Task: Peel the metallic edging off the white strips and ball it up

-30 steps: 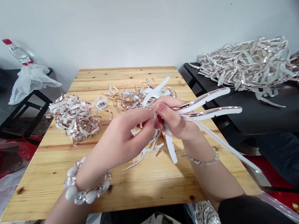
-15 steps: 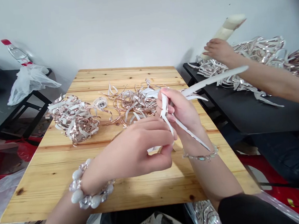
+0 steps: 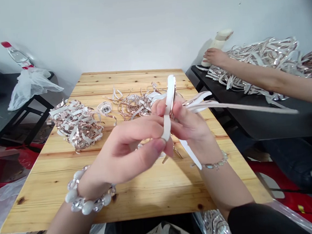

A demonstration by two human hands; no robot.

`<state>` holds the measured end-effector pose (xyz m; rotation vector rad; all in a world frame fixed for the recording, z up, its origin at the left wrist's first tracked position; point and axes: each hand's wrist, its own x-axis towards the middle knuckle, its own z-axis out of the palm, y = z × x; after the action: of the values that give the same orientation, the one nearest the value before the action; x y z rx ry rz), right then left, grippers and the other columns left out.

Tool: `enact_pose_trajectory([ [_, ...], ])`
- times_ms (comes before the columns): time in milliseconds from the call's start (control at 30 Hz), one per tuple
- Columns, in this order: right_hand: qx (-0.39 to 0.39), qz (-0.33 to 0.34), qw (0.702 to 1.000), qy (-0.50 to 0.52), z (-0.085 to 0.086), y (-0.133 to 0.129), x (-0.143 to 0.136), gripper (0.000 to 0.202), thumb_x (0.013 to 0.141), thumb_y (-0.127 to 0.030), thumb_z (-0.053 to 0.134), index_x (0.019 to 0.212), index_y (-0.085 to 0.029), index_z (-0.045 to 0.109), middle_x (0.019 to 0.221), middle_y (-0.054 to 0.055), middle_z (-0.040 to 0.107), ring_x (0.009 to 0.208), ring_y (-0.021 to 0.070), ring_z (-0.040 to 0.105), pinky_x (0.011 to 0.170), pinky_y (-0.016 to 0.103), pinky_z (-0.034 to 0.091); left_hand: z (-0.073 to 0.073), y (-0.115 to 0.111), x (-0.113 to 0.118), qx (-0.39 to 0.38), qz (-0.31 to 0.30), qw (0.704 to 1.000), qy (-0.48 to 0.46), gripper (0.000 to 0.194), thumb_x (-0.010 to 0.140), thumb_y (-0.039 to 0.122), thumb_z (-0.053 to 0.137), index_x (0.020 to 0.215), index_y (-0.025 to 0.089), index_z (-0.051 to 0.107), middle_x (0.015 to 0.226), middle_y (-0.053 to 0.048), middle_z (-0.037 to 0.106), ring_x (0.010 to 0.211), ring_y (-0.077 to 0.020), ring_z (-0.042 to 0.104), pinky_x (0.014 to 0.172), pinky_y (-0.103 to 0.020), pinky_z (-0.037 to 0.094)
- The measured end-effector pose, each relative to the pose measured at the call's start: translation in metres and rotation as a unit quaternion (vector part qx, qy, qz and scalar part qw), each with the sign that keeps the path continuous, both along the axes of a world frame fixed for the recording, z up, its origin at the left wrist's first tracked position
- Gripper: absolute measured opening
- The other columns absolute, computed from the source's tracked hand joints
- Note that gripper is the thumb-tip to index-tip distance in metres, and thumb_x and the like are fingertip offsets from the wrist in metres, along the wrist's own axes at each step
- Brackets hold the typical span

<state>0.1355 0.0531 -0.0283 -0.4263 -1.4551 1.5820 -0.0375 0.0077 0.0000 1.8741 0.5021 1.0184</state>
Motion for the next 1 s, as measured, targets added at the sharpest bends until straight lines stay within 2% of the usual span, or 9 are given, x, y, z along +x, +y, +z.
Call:
enact_pose_trajectory([
  [167, -0.080, 0.007, 0.996, 0.029, 0.005, -0.006, -0.005, 0.034, 0.081, -0.053, 0.061, 0.074, -0.020, 0.062, 0.041, -0.010, 0.033, 0.036, 0.0060, 0.032, 0.038, 0.020, 0.030, 0.000, -0.004, 0.008, 0.103, 0.005, 0.994, 0.026, 0.020, 0.087, 0.011, 0.047, 0.074, 0.020, 0.058, 0.097, -0.006, 0.070, 0.100, -0.0199, 0.063, 0.095, -0.041, 0.052],
  [300, -0.097, -0.045, 0.994, -0.010, 0.006, -0.006, -0.003, 0.038, 0.079, -0.054, 0.063, 0.072, -0.017, 0.062, 0.055, -0.004, 0.048, 0.046, 0.0062, 0.043, 0.044, 0.020, 0.038, 0.002, -0.006, 0.013, 0.163, 0.019, 0.983, 0.075, 0.018, 0.079, 0.006, 0.048, 0.069, 0.020, 0.053, 0.091, -0.006, 0.069, 0.095, -0.0186, 0.063, 0.099, -0.041, 0.050],
  [367, -0.101, -0.055, 0.993, -0.014, 0.006, -0.006, -0.003, 0.039, 0.079, -0.055, 0.063, 0.072, -0.017, 0.061, 0.058, -0.003, 0.052, 0.045, 0.0055, 0.041, 0.044, 0.020, 0.038, 0.001, -0.007, 0.015, 0.181, 0.018, 0.979, 0.087, 0.018, 0.077, 0.005, 0.048, 0.067, 0.020, 0.051, 0.084, -0.005, 0.068, 0.088, -0.0172, 0.064, 0.102, -0.040, 0.049],
  [533, -0.139, -0.073, 0.988, -0.010, 0.011, -0.009, -0.004, 0.034, 0.081, -0.051, 0.062, 0.075, -0.018, 0.056, 0.056, -0.005, 0.054, 0.037, 0.0030, 0.028, 0.035, 0.018, 0.026, -0.002, -0.012, 0.018, 0.198, 0.024, 0.973, 0.115, 0.018, 0.074, 0.005, 0.047, 0.066, 0.021, 0.048, 0.079, -0.004, 0.065, 0.081, -0.0165, 0.063, 0.105, -0.043, 0.047],
  [667, -0.171, -0.081, 0.982, -0.010, 0.010, -0.010, -0.003, 0.031, 0.084, -0.050, 0.059, 0.079, -0.020, 0.053, 0.055, -0.006, 0.053, 0.035, 0.0029, 0.025, 0.032, 0.017, 0.019, -0.003, -0.017, 0.022, 0.216, 0.005, 0.967, 0.133, 0.018, 0.075, 0.007, 0.047, 0.064, 0.022, 0.047, 0.077, -0.004, 0.064, 0.082, -0.0174, 0.063, 0.109, -0.044, 0.044],
  [900, -0.150, -0.096, 0.984, -0.005, -0.002, 0.003, -0.005, 0.027, 0.087, -0.046, 0.057, 0.078, -0.020, 0.054, 0.050, -0.008, 0.045, 0.038, 0.0044, 0.028, 0.035, 0.018, 0.022, -0.008, -0.027, 0.032, 0.291, -0.052, 0.940, 0.171, 0.022, 0.078, 0.014, 0.051, 0.057, 0.020, 0.048, 0.073, -0.003, 0.063, 0.088, -0.0179, 0.064, 0.111, -0.034, 0.040],
  [1000, -0.156, -0.109, 0.982, -0.011, -0.005, 0.006, -0.007, 0.027, 0.086, -0.045, 0.057, 0.079, -0.020, 0.054, 0.050, -0.008, 0.042, 0.038, 0.0051, 0.028, 0.034, 0.020, 0.021, -0.012, -0.029, 0.037, 0.309, -0.075, 0.933, 0.171, 0.024, 0.078, 0.017, 0.052, 0.055, 0.020, 0.046, 0.067, -0.002, 0.060, 0.084, -0.0189, 0.062, 0.105, -0.037, 0.044],
])
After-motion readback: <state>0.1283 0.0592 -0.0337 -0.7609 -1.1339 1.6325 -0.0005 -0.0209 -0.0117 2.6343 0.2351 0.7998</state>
